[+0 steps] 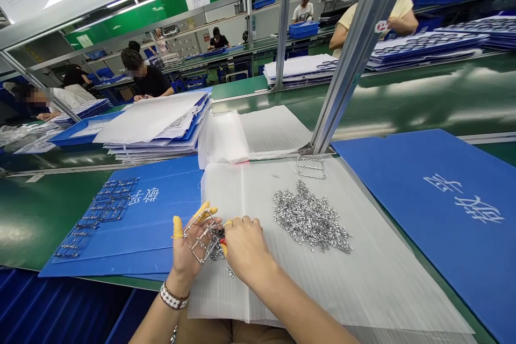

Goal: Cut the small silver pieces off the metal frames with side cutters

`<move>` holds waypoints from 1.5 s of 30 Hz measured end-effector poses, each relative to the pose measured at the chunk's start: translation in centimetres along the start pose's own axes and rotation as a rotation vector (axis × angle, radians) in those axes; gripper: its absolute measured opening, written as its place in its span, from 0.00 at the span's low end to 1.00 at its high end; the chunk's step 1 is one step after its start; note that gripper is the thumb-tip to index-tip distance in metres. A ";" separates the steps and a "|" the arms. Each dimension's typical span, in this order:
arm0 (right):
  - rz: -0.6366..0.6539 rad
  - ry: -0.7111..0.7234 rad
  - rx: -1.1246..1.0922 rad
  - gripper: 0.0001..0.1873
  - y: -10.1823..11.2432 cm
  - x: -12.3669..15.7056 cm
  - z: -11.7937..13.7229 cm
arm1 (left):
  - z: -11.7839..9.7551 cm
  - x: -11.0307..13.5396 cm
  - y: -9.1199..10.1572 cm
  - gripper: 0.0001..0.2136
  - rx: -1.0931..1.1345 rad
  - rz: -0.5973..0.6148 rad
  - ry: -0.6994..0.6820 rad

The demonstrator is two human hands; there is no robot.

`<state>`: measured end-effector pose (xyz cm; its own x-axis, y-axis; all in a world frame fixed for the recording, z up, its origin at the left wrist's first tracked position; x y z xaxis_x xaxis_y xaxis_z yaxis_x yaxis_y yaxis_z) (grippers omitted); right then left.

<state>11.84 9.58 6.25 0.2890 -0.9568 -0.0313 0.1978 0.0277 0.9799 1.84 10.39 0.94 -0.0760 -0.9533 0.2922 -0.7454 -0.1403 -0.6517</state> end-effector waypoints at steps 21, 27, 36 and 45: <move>0.002 0.056 0.001 0.11 -0.3 0.7 1.9 | -0.9 -0.8 1.0 0.31 0.026 -0.071 -0.097; 0.009 0.061 0.002 0.12 -0.6 0.4 2.6 | -0.8 -1.0 1.5 0.31 0.026 -0.107 -0.114; -0.016 0.065 0.026 0.11 -0.4 0.2 2.8 | -1.2 -1.0 1.5 0.30 0.002 -0.133 -0.184; -0.001 0.025 0.002 0.06 -0.1 0.3 1.1 | -2.2 -0.8 1.5 0.30 -0.018 -0.130 -0.215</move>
<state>10.84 8.94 6.35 0.3123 -0.9493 -0.0372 0.1960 0.0260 0.9803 -0.68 11.51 1.24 0.1619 -0.9629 0.2159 -0.7514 -0.2621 -0.6056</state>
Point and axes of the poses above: each hand's wrist, its own x-axis away from the middle knuckle, its own y-axis out of the back of the hand, z = x × y, the point moved 10 cm from there along -x, towards the middle knuckle, and after that the axes turned 5 degrees about -z, right-handed, at the moved point
